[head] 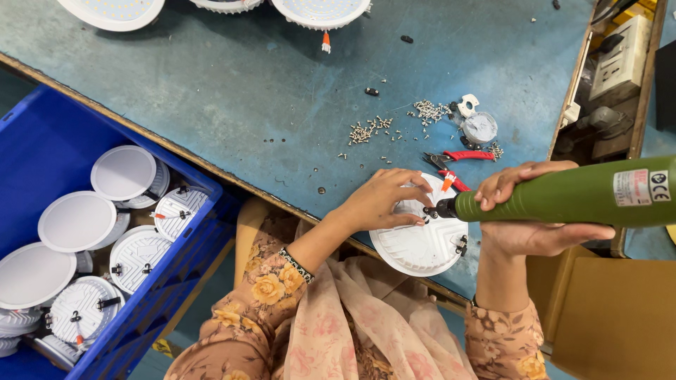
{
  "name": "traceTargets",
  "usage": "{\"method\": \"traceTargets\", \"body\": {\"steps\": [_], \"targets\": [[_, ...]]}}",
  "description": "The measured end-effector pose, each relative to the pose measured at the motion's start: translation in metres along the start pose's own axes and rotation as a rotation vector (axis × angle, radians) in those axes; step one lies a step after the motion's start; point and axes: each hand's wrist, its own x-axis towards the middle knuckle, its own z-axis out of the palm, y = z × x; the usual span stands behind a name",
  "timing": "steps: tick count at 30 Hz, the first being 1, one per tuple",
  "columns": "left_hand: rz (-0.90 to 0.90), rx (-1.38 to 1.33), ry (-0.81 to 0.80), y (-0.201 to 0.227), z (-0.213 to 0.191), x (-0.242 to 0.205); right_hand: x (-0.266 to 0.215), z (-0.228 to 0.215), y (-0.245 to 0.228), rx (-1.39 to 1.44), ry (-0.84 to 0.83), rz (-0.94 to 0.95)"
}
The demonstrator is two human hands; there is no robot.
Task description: The person assembles LED light fixtures by hand. They place small metal components onto the back of white circular LED panels and use a green pneumatic screwdriver to fasten them. Completed units are placed into a blue crate.
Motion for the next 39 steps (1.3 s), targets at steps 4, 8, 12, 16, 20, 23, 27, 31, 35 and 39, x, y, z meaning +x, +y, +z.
{"method": "traceTargets", "body": {"steps": [4,8,12,16,20,23,27,31,35,39], "targets": [[-0.005,-0.004,0.007,0.000,0.000,0.000,-0.001,-0.002,0.004,0.037,-0.017,0.018],[0.000,-0.005,0.004,0.001,0.000,0.001,-0.001,0.000,0.004,-0.003,-0.005,0.030],[-0.009,-0.016,0.004,0.000,0.000,0.000,0.003,0.007,0.007,-0.024,-0.021,0.056],[-0.003,-0.015,0.007,-0.002,0.001,0.000,0.007,0.014,0.013,-0.023,-0.018,0.090],[-0.023,-0.018,0.003,-0.001,0.002,0.000,0.002,0.020,0.016,-0.053,0.010,0.096],[-0.028,-0.024,0.000,-0.001,0.001,0.002,0.002,0.021,0.014,-0.075,-0.029,0.046],[-0.027,-0.011,-0.002,-0.004,0.003,0.000,0.003,0.019,0.013,-0.031,-0.052,0.033],[-0.039,-0.014,-0.005,-0.002,0.004,0.000,0.008,0.018,0.006,-0.039,-0.031,0.083],[-0.034,-0.020,0.001,-0.001,0.003,-0.001,0.008,0.018,0.003,-0.086,-0.040,0.099],[-0.021,-0.010,-0.001,-0.002,0.002,0.000,0.006,0.016,0.009,-0.003,-0.120,0.071]]}}
